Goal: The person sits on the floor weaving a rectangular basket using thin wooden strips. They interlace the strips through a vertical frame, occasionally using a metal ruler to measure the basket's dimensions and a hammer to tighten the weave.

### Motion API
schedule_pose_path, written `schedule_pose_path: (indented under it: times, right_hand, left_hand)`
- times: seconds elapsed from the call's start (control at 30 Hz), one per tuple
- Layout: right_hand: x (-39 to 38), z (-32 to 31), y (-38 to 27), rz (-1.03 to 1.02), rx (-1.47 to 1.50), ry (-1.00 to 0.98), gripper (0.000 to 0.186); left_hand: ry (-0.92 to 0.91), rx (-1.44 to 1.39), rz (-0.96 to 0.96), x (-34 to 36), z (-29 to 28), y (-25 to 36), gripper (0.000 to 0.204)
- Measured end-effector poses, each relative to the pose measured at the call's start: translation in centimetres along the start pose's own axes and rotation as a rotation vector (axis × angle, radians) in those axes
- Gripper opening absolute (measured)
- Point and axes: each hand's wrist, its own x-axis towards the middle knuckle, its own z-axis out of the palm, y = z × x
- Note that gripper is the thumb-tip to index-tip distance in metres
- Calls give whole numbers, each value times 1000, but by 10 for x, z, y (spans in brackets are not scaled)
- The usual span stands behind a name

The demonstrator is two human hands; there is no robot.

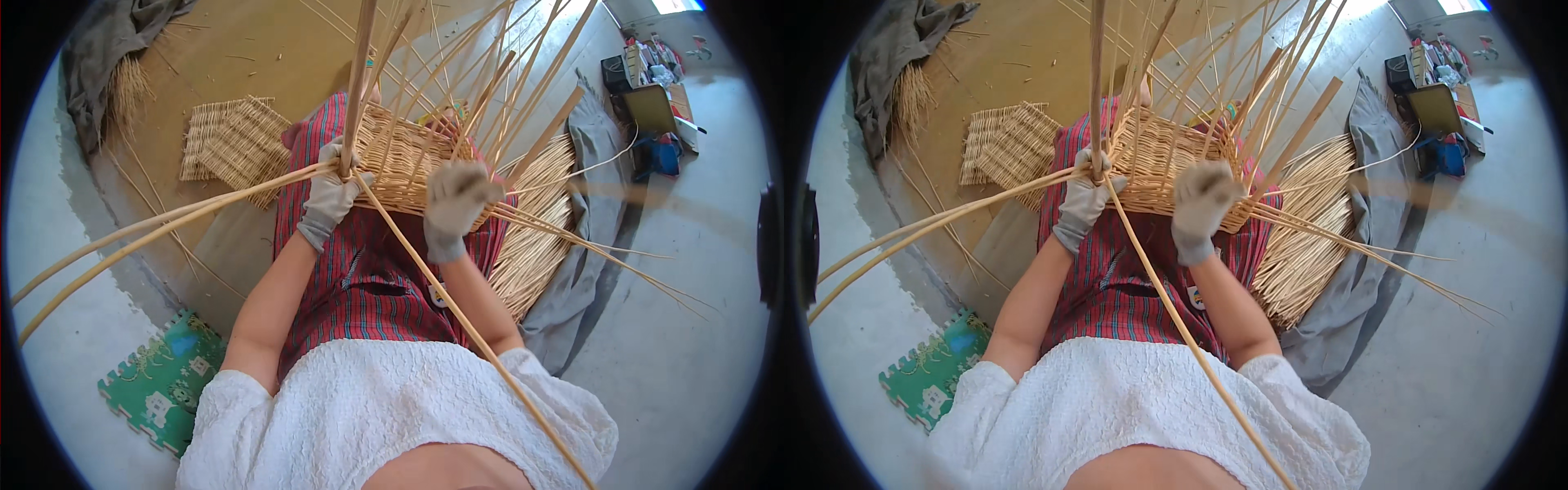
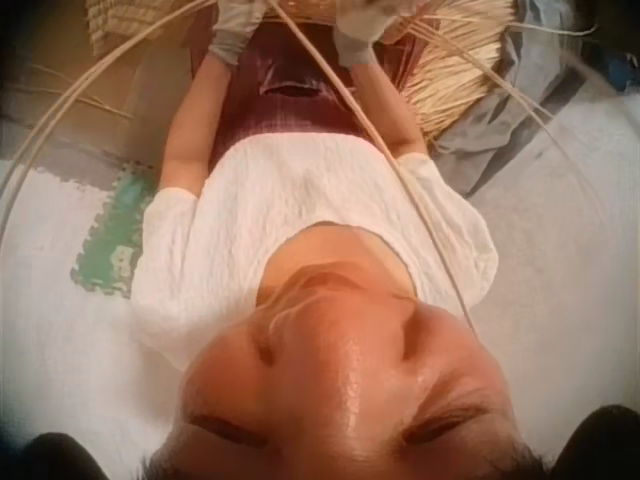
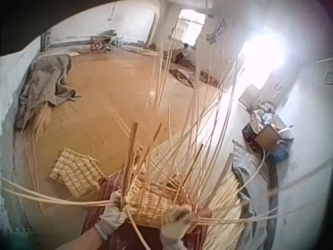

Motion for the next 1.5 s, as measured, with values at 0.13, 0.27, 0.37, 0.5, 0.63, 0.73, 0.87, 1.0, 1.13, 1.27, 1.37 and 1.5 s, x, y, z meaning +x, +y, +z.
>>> schedule_pose_path:
  times: [0.13, 0.27, 0.37, 0.5, 0.63, 0.73, 0.87, 1.0, 1.13, 1.27, 1.37, 1.5]
  right_hand:
    - [-28, 20, -15, -12, -88, 294, 74]
    - [-17, 14, -20, 88, 57, 388, 74]
    - [-52, 29, -18, 61, 127, 350, 71]
    - [-31, -27, -22, 171, 240, 498, 58]
    - [-35, -47, -63, -8, -293, 643, 22]
    - [-56, -65, -78, 140, -416, 625, 23]
    - [-35, -58, -97, 208, -618, 348, 22]
    - [56, -5, -81, -102, -1407, -3, 52]
    - [100, 38, -71, -90, -1349, -29, 57]
    - [10, -69, -81, -374, -970, 79, 45]
    - [-34, -67, -102, -28, -724, 306, 27]
    - [-33, -39, -110, 99, -707, 483, 20]
  left_hand:
    - [-38, -106, -168, -5, -12, -6, 49]
    - [176, 226, 149, 0, 14, -5, 55]
    - [161, 219, -74, 0, 16, 12, 64]
    - [186, 281, 14, -10, 20, 17, 52]
    - [195, 497, 172, -63, 8, 12, 41]
    - [-202, 674, -2, -48, 52, 58, 25]
    - [-531, 555, -622, 13, 69, 66, 30]
    - [-423, 575, -537, 6, 85, 42, 38]
    - [-359, 543, -623, 9, 91, 36, 39]
    - [-409, 590, -449, 14, 86, 45, 38]
    - [-381, 642, -343, 24, 74, 18, 37]
    - [-173, 854, -98, 40, 103, 48, 56]
